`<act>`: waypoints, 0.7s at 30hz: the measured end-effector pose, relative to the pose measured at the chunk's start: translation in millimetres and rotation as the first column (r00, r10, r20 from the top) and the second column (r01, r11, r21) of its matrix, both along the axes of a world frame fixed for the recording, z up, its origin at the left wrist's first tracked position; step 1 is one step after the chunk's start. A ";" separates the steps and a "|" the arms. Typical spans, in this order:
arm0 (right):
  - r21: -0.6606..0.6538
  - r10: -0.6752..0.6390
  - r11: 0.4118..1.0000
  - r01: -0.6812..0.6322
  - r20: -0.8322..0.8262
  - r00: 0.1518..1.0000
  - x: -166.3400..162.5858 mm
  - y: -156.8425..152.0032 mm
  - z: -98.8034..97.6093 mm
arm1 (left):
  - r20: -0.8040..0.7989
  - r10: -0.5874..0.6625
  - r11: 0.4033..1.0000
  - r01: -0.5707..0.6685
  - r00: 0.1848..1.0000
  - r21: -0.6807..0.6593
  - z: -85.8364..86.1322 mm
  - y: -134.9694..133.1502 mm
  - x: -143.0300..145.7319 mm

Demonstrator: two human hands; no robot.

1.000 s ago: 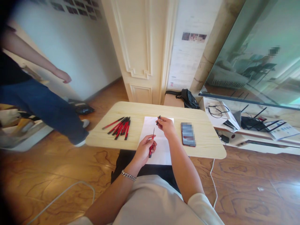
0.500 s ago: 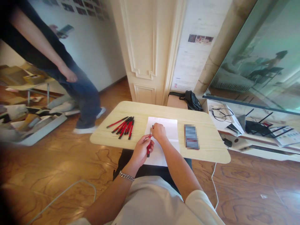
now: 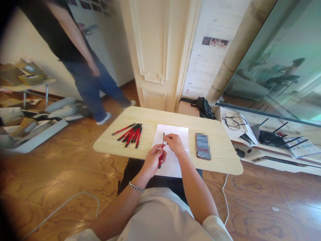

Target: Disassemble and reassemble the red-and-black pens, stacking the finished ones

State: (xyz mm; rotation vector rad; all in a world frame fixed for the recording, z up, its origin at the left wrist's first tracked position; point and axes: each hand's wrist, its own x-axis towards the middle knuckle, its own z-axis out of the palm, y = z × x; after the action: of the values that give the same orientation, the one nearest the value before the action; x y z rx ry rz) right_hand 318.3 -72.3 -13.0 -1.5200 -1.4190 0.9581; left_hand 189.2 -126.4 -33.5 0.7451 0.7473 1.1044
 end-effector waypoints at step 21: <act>-0.013 -0.003 1.000 0.006 0.246 0.969 8.4 -3.4 2.3 | 0.004 -0.003 1.000 0.003 1.000 -0.003 0.5 1.4 -0.6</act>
State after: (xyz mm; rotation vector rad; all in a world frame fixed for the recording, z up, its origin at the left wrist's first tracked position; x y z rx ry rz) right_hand 326.7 -75.7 -10.7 -1.6976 -1.5828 0.7982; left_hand 188.6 -125.1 -33.0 0.7414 0.7443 1.1018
